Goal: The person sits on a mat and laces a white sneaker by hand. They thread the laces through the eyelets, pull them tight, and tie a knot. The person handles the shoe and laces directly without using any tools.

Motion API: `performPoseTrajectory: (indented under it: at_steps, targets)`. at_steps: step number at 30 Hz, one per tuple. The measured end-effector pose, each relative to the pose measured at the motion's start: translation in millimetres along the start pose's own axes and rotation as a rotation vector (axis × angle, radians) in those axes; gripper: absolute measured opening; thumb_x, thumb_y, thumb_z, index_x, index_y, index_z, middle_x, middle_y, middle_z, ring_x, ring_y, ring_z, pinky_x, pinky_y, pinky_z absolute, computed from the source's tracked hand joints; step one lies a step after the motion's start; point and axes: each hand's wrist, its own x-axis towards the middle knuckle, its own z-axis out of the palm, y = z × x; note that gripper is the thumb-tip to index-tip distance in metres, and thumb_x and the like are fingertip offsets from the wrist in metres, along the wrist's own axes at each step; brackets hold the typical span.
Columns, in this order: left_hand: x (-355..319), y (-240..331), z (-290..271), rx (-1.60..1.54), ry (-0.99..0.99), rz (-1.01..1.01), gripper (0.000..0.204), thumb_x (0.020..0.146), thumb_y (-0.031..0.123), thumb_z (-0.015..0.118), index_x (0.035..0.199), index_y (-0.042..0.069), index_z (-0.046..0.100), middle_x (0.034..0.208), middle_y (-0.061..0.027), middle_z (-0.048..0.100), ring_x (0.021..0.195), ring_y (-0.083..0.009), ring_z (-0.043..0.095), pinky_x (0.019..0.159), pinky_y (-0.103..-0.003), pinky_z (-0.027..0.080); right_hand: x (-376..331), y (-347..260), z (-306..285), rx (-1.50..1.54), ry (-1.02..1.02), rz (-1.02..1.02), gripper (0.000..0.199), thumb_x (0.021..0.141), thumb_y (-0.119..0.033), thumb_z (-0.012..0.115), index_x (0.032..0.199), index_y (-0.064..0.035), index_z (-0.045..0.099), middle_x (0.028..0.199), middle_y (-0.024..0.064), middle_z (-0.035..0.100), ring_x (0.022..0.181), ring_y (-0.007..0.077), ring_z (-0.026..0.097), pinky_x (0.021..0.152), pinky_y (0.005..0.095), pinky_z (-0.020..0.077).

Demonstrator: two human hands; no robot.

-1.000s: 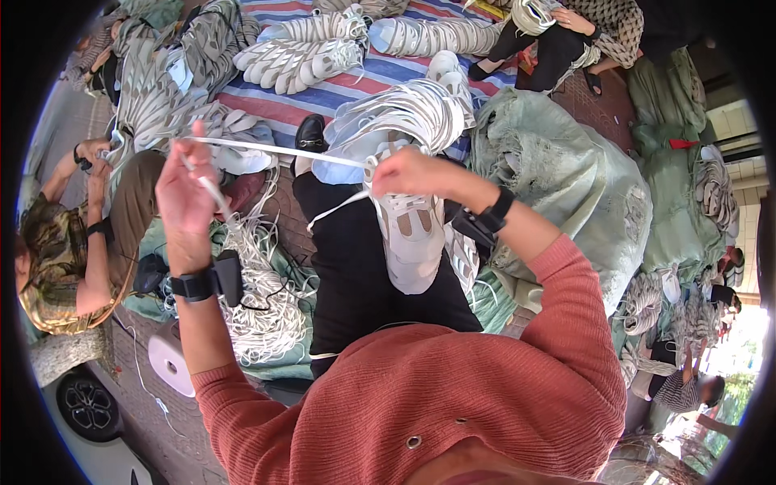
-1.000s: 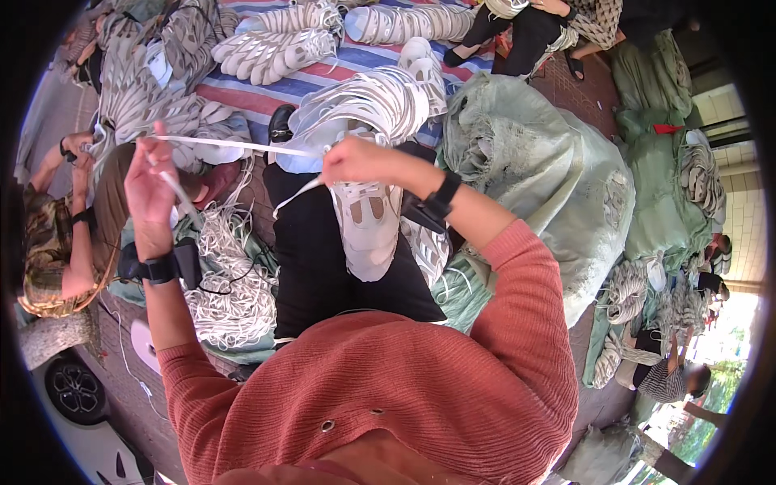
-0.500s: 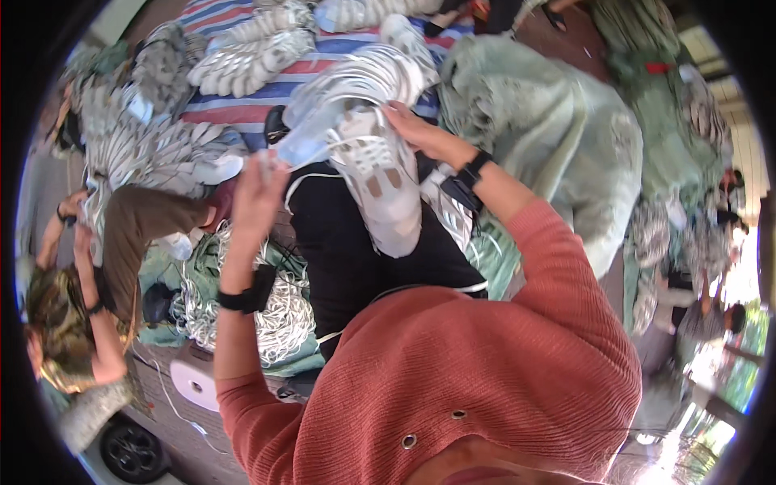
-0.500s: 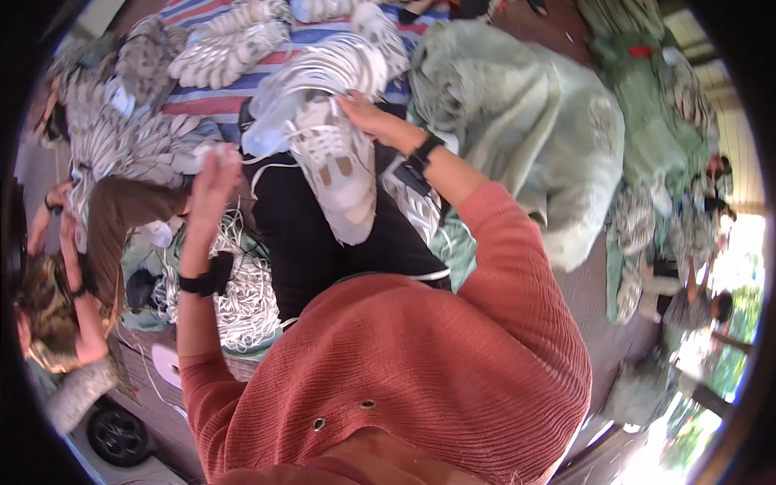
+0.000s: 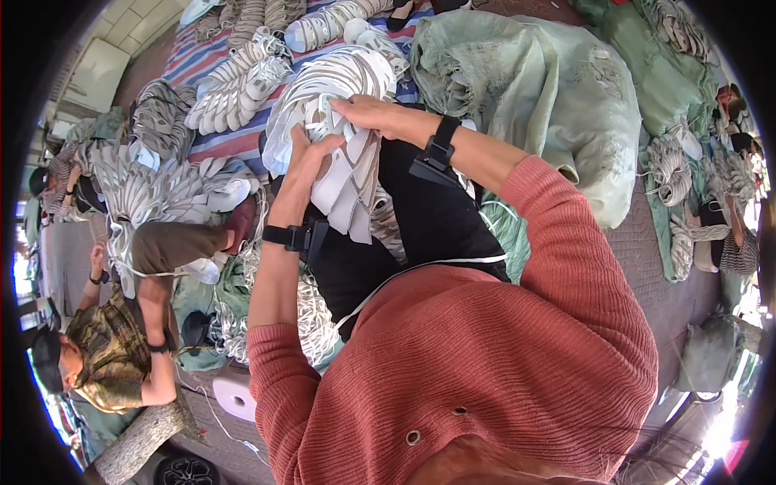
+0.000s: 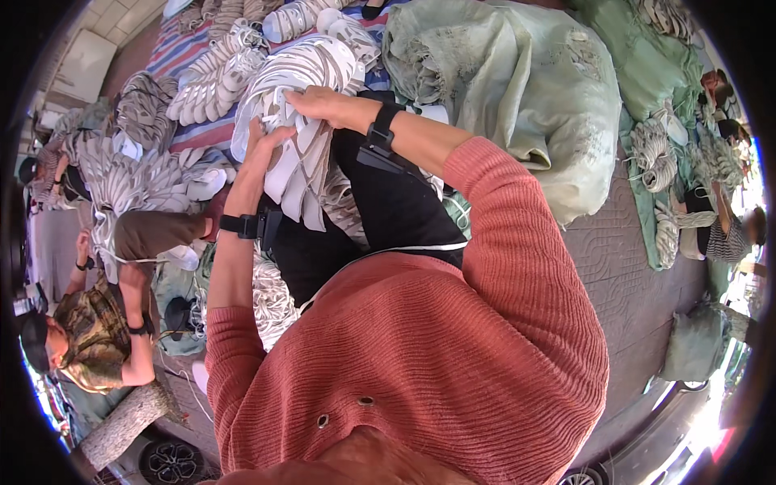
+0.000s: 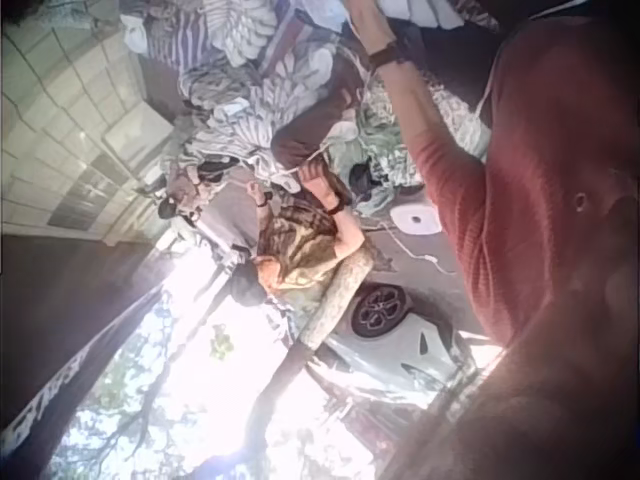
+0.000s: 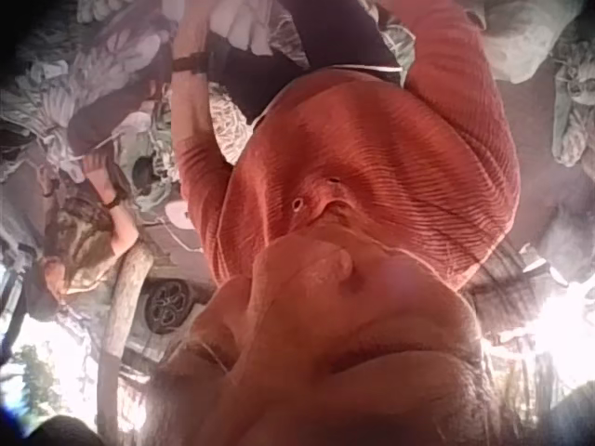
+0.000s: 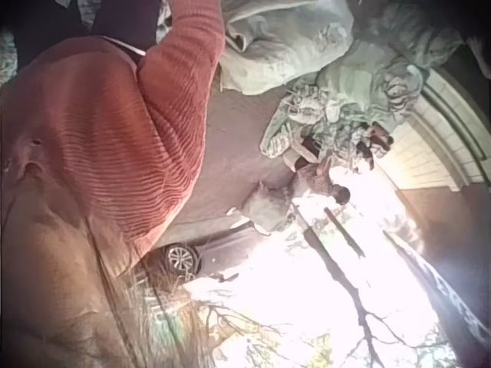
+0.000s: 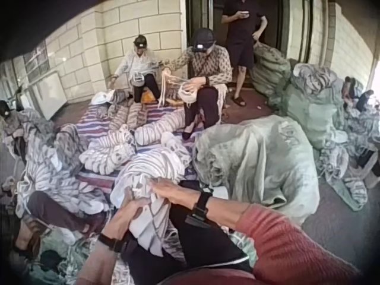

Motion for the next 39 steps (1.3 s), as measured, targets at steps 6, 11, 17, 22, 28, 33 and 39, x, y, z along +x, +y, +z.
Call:
performPoseTrajectory:
  at_steps: [6,11,17,22,28,33,39]
  targets:
    - [-10.8,27.6,22.8,0.223,-0.081,0.124,0.089,0.067,0.032,0.077,0.136,-0.007,0.037,0.127,-0.0227,0.052,0.116,-0.0295,0.055,0.099,-0.036,0.042,-57.5,-11.1,-21.7,0.12,0.029,0.007,0.078,0.092,-0.063,0.05,0.13,0.0042,0.052,0.123,0.0162,0.058,0.099,0.0249,0.058,0.077,0.0379,0.0477]
    - [-15.4,-10.0,86.1,0.823,0.016,0.265,0.109,0.065,0.054,0.077,0.147,0.001,0.029,0.148,-0.0346,0.024,0.14,-0.0481,0.021,0.113,-0.055,0.021,-34.0,75.7,-59.5,0.33,0.022,-0.014,0.085,0.087,-0.078,0.039,0.138,-0.0111,0.05,0.134,0.0068,0.055,0.112,0.0262,0.052,0.088,0.0433,0.0409]
    - [-35.5,-57.1,51.3,0.704,0.211,0.439,0.117,0.061,0.053,0.083,0.15,0.005,0.023,0.145,-0.0259,0.029,0.134,-0.0446,0.027,0.11,-0.054,0.026,-9.1,39.2,-45.6,-0.042,-0.104,-0.105,0.074,0.096,-0.06,0.04,0.146,-0.0057,0.038,0.147,0.0179,0.042,0.137,0.0346,0.036,0.111,0.052,0.0257]
    - [-45.6,-65.1,38.0,0.589,0.222,0.384,0.125,0.055,0.044,0.09,0.151,0.004,0.019,0.14,-0.0221,0.036,0.13,-0.0411,0.033,0.109,-0.05,0.028,11.1,60.7,-2.9,-0.608,0.116,-0.466,0.057,0.1,-0.039,0.042,0.141,0.0012,0.038,0.139,0.0277,0.043,0.13,0.0402,0.042,0.11,0.0432,0.0318]
    - [-27.7,-39.2,-28.2,-0.094,0.256,0.338,0.033,0.097,0.009,0.052,0.128,0.001,0.055,0.093,-0.004,0.066,0.062,-0.0069,0.055,0.061,-0.022,0.046,2.8,42.6,-29.1,-0.848,0.169,-0.612,0.051,0.097,-0.035,0.05,0.14,-0.0082,0.042,0.131,0.0194,0.05,0.119,0.0389,0.049,0.102,0.0456,0.0384]
    - [-36.7,52.6,-82.6,-0.161,0.353,0.359,0.024,0.102,0.017,0.048,0.107,0.003,0.067,0.089,-0.0038,0.071,0.05,0.0026,0.034,0.045,-0.015,0.027,-8.0,-6.7,-40.8,-0.722,0.071,-1.028,0.03,0.084,-0.014,0.067,0.114,-0.0089,0.064,0.098,0.0102,0.062,0.091,0.0289,0.062,0.078,0.039,0.0489]
    - [-70.5,137.9,-115.5,-0.208,0.068,0.469,0.026,0.102,0.018,0.048,0.109,-0.002,0.064,0.115,-0.0177,0.067,0.046,0.0012,0.028,0.042,-0.016,0.023,-10.4,-16.5,-14.8,-0.532,-0.049,-0.954,0.019,0.087,-0.016,0.064,0.104,-0.0084,0.067,0.089,0.0082,0.057,0.085,0.0275,0.06,0.074,0.0383,0.049]
